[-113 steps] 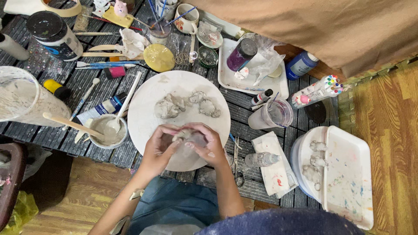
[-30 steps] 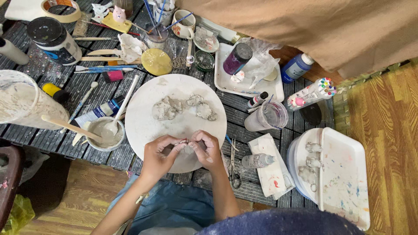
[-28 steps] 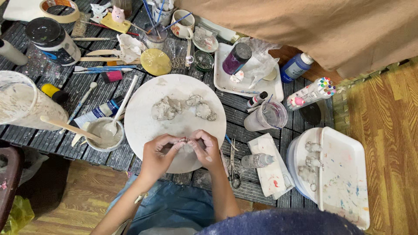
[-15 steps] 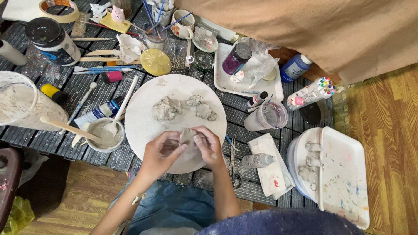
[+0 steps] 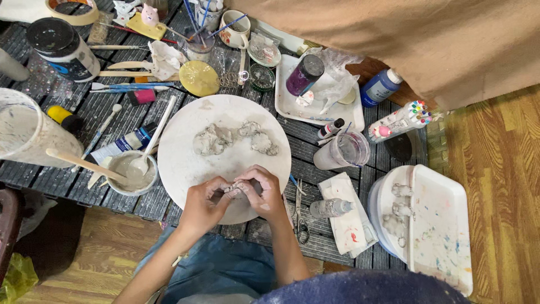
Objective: The person shapes a small lump of gray clay on a white plate using both hands. They repeatedly pinch, roll, and press the clay, occasionally using a wooden stick to smooth or adjust the surface. The person continues refining the clay's shape throughout the clip.
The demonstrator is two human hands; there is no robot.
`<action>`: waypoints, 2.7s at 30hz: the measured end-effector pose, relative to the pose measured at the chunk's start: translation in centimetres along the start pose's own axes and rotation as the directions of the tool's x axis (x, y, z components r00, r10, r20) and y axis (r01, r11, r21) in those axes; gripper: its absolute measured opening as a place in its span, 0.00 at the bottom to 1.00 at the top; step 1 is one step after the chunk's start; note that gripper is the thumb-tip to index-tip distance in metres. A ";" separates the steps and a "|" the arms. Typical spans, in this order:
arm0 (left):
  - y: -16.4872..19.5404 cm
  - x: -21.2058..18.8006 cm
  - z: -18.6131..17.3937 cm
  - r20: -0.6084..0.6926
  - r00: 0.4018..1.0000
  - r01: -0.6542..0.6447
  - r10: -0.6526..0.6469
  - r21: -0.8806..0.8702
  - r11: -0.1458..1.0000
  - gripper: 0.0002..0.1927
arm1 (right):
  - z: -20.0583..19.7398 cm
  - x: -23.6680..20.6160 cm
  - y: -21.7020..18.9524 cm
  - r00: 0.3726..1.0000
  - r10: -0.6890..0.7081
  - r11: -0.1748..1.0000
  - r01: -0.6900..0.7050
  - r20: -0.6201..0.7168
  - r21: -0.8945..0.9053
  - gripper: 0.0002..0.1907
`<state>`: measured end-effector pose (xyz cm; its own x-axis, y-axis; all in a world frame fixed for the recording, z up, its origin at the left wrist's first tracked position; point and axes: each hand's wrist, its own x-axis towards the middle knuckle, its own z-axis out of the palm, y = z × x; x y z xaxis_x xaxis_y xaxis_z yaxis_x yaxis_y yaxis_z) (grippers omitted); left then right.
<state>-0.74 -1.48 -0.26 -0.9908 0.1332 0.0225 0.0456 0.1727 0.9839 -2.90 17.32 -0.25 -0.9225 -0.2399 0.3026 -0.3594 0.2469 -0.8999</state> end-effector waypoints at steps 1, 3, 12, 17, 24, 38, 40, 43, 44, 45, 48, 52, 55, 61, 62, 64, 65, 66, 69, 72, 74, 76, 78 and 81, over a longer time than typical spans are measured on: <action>0.0 0.0 0.0 0.003 1.000 -0.001 0.001 -0.048 0.999 0.06 | 0.0 0.1 -0.2 1.000 0.017 1.000 -0.017 -0.009 -0.007 0.03; 0.0 0.1 0.1 0.006 1.000 0.000 0.001 -0.142 0.990 0.06 | 0.2 0.4 -0.5 0.999 0.034 0.999 -0.034 -0.024 -0.005 0.03; 1.1 0.2 -0.3 -0.183 0.915 -0.360 0.359 0.030 0.932 0.12 | 0.9 0.4 -0.7 0.990 0.139 0.982 -0.134 -0.030 0.130 0.13; 0.4 0.6 -0.7 0.063 0.997 -0.057 0.048 0.144 0.988 0.13 | 0.1 -1.1 0.7 0.984 0.147 0.989 -0.149 0.098 0.010 0.12; 0.2 0.2 -0.6 0.110 0.964 -0.258 0.244 0.135 0.957 0.13 | 0.0 -0.8 0.6 0.969 -0.066 0.993 0.087 0.237 -0.078 0.12; 0.6 0.2 0.2 -0.136 0.975 -0.156 0.173 0.128 0.979 0.11 | 0.8 -0.7 -0.2 0.978 0.146 0.981 -0.163 0.147 0.109 0.12; 0.7 0.2 0.1 -0.110 0.970 -0.199 0.216 0.148 0.969 0.11 | 0.8 -0.9 0.1 0.962 0.232 0.969 -0.242 0.145 0.054 0.13; 0.9 0.3 -0.5 0.014 0.979 -0.206 0.206 0.145 0.968 0.13 | 0.6 -1.7 0.7 0.935 0.320 0.932 -0.340 0.152 0.128 0.13; 1.0 0.4 -0.7 0.054 0.979 -0.202 0.197 0.135 0.970 0.13 | 0.5 -1.9 0.9 0.926 0.343 0.912 -0.368 0.159 0.179 0.14; 1.0 0.4 -0.8 0.096 0.978 -0.199 0.188 0.125 0.972 0.13 | 0.3 -1.9 1.1 0.956 0.233 0.955 -0.260 0.175 0.144 0.13; 1.3 0.5 -0.7 0.048 0.949 -0.314 0.311 0.114 0.942 0.13 | 0.2 -1.8 1.5 0.978 0.065 0.992 -0.084 0.198 0.089 0.13; 1.4 0.2 -0.8 0.070 0.950 -0.310 0.303 0.114 0.944 0.11 | 0.7 -1.6 1.0 0.970 0.176 0.982 -0.185 0.165 0.043 0.13; 1.3 0.2 -0.7 0.043 0.951 -0.309 0.306 0.125 0.943 0.10 | 0.8 -1.4 0.8 0.979 0.113 0.993 -0.119 0.171 0.027 0.14; 1.0 0.2 -0.7 0.070 0.956 -0.291 0.284 0.110 0.950 0.10 | 0.4 -1.3 1.5 0.969 0.153 0.988 -0.157 0.195 0.008 0.14; 1.0 0.2 -0.7 0.082 0.959 -0.279 0.271 0.108 0.954 0.10 | 0.4 -1.3 1.6 0.964 0.171 0.985 -0.175 0.203 -0.001 0.14; 1.1 0.3 -0.7 0.091 0.968 -0.243 0.232 0.132 0.961 0.11 | 0.4 -1.4 1.5 0.971 0.184 0.978 -0.196 0.152 0.070 0.15; 1.2 0.3 -0.6 0.089 0.974 -0.218 0.206 0.158 0.963 0.11 | 0.4 -1.4 1.4 0.974 0.190 0.973 -0.204 0.126 0.104 0.16; 1.2 0.3 -0.6 0.085 0.980 -0.193 0.180 0.184 0.964 0.12 | 0.5 -1.3 1.2 0.985 0.139 0.982 -0.150 0.098 0.118 0.16; 1.2 0.1 -0.6 0.051 0.945 -0.328 0.324 0.103 0.939 0.12 | 0.7 -1.1 0.7 0.996 0.057 0.992 -0.063 0.062 0.105 0.18; 1.0 0.1 -0.6 0.064 0.965 -0.261 0.253 0.192 0.946 0.14 | 0.9 -1.0 0.3 0.986 0.112 0.993 -0.116 0.125 0.020 0.15; 0.9 0.1 -0.5 0.029 0.954 -0.299 0.299 0.195 0.934 0.14 | 0.9 -1.0 0.2 0.978 0.145 0.989 -0.147 0.148 0.000 0.12; 0.7 0.0 -0.4 0.026 0.960 -0.278 0.279 0.212 0.937 0.15 | 0.7 -1.1 0.2 0.969 0.201 0.980 -0.200 0.145 -0.017 0.10; 0.5 -0.1 -0.2 0.054 0.981 -0.195 0.188 0.248 0.949 0.16 | 0.4 -1.1 0.3 0.966 0.209 0.978 -0.211 0.153 -0.004 0.09; 0.0 0.1 -0.2 0.099 0.967 -0.254 0.235 0.291 0.922 0.15 | 0.0 -1.2 0.6 0.970 0.166 0.982 -0.179 0.178 0.055 0.09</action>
<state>-0.88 -1.66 -0.18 -0.9348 0.2660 0.2352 0.3305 0.4095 0.8504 -2.01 17.74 -1.20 -0.9292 -0.3591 0.0877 -0.1805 0.2336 -0.9554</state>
